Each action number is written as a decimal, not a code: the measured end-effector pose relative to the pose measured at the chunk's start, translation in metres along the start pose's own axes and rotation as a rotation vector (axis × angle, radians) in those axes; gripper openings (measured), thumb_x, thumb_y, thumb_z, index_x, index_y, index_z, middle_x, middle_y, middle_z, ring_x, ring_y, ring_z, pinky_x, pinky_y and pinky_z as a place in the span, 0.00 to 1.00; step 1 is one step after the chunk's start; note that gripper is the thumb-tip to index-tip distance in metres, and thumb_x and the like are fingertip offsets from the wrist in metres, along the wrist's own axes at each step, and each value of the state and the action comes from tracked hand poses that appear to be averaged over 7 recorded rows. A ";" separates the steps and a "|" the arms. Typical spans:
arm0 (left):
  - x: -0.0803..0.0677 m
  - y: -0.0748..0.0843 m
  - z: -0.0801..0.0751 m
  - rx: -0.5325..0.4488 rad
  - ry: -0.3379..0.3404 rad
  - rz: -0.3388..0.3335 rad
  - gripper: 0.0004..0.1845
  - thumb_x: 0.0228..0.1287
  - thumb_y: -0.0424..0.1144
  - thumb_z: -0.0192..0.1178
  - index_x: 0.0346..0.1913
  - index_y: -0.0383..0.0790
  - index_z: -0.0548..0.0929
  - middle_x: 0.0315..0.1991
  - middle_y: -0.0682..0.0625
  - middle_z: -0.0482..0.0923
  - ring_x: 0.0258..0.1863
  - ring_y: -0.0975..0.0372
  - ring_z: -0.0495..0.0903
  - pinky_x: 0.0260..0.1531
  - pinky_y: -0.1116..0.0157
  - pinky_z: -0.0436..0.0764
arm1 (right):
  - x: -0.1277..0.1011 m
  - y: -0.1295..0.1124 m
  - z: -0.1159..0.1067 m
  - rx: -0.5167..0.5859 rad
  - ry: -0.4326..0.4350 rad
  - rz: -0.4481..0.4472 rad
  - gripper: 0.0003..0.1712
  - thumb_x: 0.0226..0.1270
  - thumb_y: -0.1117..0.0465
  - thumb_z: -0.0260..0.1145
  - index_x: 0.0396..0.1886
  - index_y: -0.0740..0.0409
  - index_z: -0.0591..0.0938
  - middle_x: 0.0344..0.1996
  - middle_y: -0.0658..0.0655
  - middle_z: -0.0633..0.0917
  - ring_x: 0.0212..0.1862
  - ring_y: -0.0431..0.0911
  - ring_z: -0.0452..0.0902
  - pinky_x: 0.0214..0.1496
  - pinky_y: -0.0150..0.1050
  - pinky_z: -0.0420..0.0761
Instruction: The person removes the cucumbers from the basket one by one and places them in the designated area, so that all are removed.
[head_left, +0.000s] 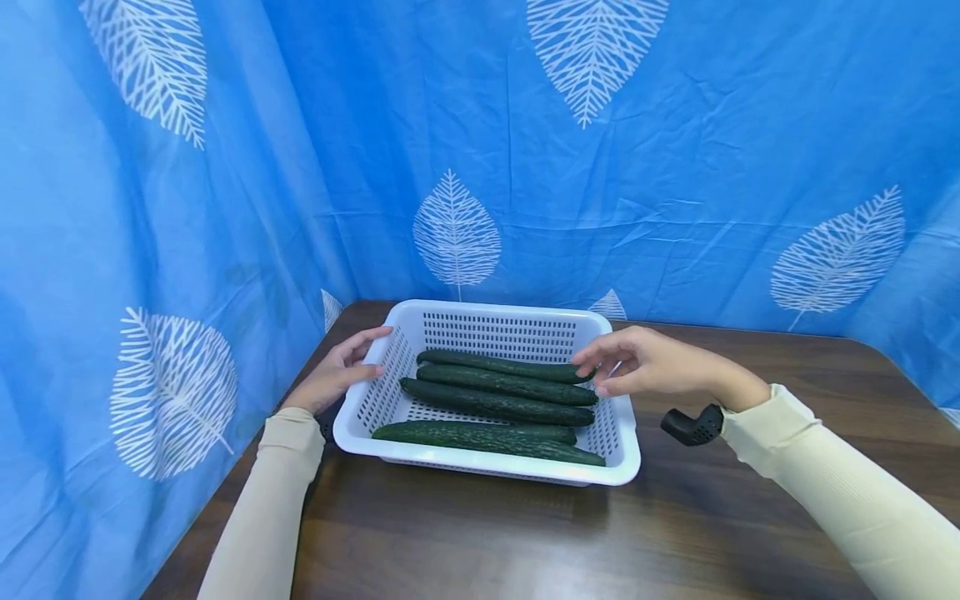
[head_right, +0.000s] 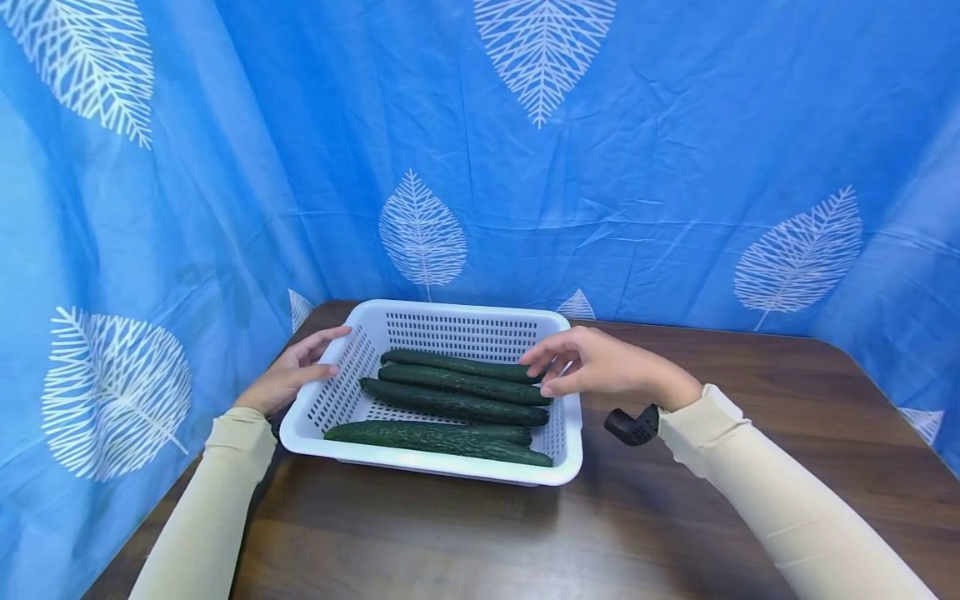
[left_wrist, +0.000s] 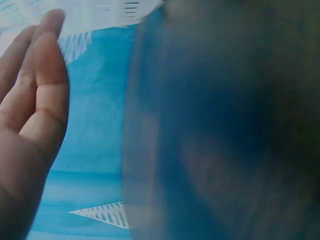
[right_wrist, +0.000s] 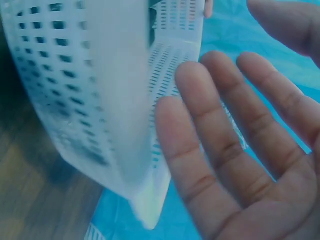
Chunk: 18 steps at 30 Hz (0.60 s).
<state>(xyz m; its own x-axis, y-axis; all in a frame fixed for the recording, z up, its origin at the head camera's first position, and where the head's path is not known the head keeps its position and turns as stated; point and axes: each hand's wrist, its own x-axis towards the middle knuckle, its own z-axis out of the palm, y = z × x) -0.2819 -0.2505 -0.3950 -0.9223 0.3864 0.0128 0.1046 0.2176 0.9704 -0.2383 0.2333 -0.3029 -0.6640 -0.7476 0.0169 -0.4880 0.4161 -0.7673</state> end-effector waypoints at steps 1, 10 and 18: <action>0.000 -0.001 0.000 0.004 0.010 0.006 0.40 0.73 0.37 0.61 0.85 0.40 0.60 0.79 0.28 0.63 0.72 0.30 0.71 0.60 0.34 0.79 | 0.004 -0.001 0.000 -0.008 -0.013 -0.003 0.24 0.73 0.68 0.72 0.65 0.74 0.81 0.55 0.68 0.87 0.53 0.58 0.88 0.55 0.43 0.86; 0.002 -0.009 0.006 0.011 0.054 0.033 0.38 0.72 0.39 0.61 0.83 0.42 0.63 0.79 0.29 0.64 0.71 0.32 0.72 0.60 0.34 0.79 | 0.030 -0.005 -0.001 0.004 -0.075 0.038 0.26 0.75 0.66 0.71 0.68 0.70 0.80 0.57 0.66 0.87 0.58 0.67 0.84 0.58 0.45 0.85; 0.003 -0.011 0.006 0.017 0.082 0.037 0.37 0.72 0.39 0.60 0.82 0.43 0.65 0.79 0.31 0.65 0.71 0.33 0.73 0.59 0.33 0.79 | 0.050 -0.003 0.000 0.077 -0.108 0.059 0.28 0.75 0.65 0.71 0.71 0.71 0.78 0.60 0.67 0.86 0.62 0.70 0.80 0.58 0.43 0.85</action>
<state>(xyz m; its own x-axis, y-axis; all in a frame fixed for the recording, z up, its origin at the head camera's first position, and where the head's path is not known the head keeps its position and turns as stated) -0.2832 -0.2459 -0.4068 -0.9449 0.3199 0.0693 0.1451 0.2195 0.9648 -0.2703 0.1946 -0.3002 -0.6233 -0.7760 -0.0961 -0.4018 0.4233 -0.8120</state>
